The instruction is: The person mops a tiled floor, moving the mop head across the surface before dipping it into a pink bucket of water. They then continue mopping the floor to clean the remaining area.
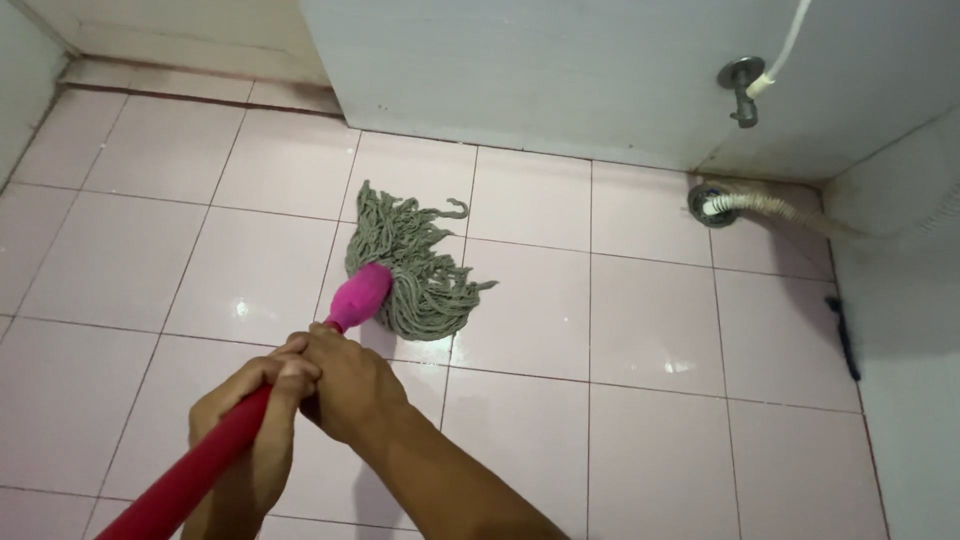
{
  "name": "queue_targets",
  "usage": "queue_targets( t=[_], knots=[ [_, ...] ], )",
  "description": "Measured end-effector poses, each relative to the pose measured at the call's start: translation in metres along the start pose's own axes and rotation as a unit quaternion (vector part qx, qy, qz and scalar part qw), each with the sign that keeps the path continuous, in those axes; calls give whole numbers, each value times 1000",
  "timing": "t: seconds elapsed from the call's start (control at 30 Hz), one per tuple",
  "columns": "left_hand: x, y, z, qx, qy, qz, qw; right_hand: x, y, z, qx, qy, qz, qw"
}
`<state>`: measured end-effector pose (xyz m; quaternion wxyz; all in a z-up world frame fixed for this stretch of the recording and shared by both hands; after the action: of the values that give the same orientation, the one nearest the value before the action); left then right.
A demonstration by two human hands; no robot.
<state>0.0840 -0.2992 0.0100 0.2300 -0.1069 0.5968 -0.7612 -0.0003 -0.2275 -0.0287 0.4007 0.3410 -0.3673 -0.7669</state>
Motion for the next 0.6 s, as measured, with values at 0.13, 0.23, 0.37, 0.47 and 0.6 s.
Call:
queue_targets(
  t=[0.13, 0.23, 0.37, 0.47, 0.6],
  knots=[
    [3, -16, -1, 27, 29, -51, 998, -4, -9, 0, 45, -19, 17, 999],
    [3, -44, -2, 149, 88, -20, 985, 2, -53, -26, 94, -18, 4, 995],
    [7, 21, 6, 66, 240, 240, 938, -6, -55, -45, 706, -20, -157, 690],
    [1, 19, 8, -77, 197, 402, 891, -25, -14, -22, 614, -39, -232, 754],
    [-6, -11, 12, -195, 148, 399, 884, -23, 4, -10, 589, -21, -269, 762]
  ],
)
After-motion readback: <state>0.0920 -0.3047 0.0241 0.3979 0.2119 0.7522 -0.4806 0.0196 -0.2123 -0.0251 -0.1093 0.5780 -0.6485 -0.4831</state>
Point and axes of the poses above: each hand's wrist, its own x-axis towards the middle knuckle, its own z-axis out of the back of the hand, y = z × x, the point moved 6 cm from there along x, towards the middle knuckle, and after that the axes turned 11 degrees about y, right-handed, at the moved point
